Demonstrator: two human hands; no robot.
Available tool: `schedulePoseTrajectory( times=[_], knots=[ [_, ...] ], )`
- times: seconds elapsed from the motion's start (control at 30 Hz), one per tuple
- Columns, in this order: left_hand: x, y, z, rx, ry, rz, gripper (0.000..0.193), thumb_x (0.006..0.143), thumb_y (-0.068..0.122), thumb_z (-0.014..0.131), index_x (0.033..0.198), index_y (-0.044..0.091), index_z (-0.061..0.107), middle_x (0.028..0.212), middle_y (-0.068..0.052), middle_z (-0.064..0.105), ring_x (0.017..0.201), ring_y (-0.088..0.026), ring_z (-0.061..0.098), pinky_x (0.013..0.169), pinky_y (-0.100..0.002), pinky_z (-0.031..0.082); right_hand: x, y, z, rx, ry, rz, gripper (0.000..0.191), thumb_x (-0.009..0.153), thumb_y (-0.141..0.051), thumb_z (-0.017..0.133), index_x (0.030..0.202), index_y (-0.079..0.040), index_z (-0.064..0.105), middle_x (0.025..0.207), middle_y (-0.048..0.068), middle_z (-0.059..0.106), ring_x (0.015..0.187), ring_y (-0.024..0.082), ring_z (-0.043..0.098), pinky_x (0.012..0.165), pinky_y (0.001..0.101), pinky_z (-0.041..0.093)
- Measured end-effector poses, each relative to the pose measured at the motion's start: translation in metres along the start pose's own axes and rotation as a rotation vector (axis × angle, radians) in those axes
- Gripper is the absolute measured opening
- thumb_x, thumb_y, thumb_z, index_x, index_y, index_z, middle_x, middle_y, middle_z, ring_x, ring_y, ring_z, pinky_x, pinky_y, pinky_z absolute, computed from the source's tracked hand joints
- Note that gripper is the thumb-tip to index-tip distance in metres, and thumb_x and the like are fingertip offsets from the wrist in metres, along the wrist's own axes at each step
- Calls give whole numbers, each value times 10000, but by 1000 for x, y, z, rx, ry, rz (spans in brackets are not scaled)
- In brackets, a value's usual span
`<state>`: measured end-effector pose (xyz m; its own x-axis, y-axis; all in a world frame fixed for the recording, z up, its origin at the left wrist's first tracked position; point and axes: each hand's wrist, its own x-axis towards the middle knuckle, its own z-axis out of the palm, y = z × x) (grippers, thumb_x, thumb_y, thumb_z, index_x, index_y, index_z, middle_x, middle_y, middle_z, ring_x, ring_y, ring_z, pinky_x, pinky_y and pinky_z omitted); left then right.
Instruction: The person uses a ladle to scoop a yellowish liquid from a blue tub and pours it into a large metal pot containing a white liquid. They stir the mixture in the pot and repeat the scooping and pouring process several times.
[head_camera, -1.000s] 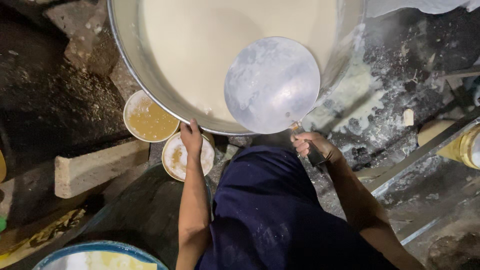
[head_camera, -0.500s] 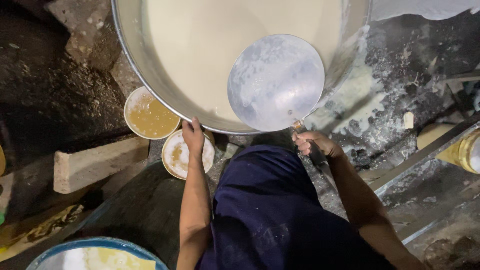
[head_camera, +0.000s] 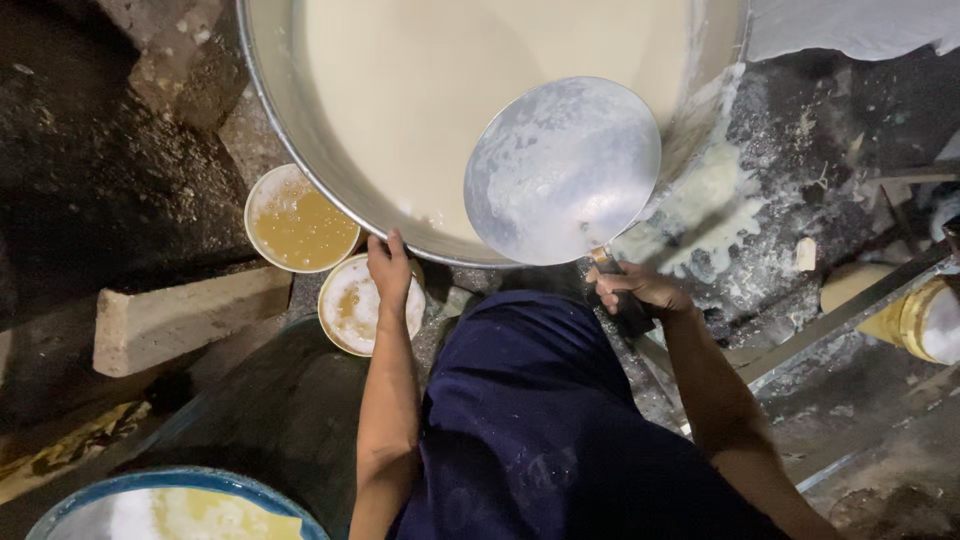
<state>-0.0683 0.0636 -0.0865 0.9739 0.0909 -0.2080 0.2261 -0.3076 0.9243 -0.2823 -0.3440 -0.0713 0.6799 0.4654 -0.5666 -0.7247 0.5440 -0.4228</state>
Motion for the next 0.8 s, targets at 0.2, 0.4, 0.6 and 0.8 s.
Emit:
schedulePoseTrajectory(
  times=[0.2, 0.4, 0.6, 0.8],
  knots=[
    [0, -2, 1, 19, 4, 24, 314, 1046, 260, 582, 1139, -35, 629, 963, -151, 736, 858, -202, 674, 805, -354, 538, -7, -7, 14, -196, 291, 96, 539, 870, -299, 756, 1300, -33, 571, 784, -16, 564, 635, 107, 554, 558, 278, 522],
    [1, -4, 1, 36, 18, 23, 309, 1042, 272, 588, 1114, -27, 622, 919, -152, 725, 811, -212, 665, 770, -358, 535, -7, -4, 7, -262, 377, 99, 486, 892, -263, 757, 1300, -36, 624, 889, 9, 630, 737, 114, 595, 668, 286, 541],
    [3, -6, 1, 86, 12, -34, 305, 1032, 282, 589, 1084, -18, 613, 860, -168, 706, 765, -241, 653, 734, -379, 522, -9, -4, 2, -601, -61, -419, 322, 1035, -277, 701, 1236, -32, 649, 1303, 46, 635, 1109, 170, 648, 907, 329, 580],
    [2, -9, 1, 47, 18, 65, 292, 1042, 269, 592, 1124, -11, 609, 952, -175, 712, 856, -261, 675, 793, -398, 526, -9, -12, 27, -200, 401, 103, 371, 887, -243, 727, 1180, -36, 632, 995, 86, 687, 733, 205, 680, 650, 367, 598]
  ],
)
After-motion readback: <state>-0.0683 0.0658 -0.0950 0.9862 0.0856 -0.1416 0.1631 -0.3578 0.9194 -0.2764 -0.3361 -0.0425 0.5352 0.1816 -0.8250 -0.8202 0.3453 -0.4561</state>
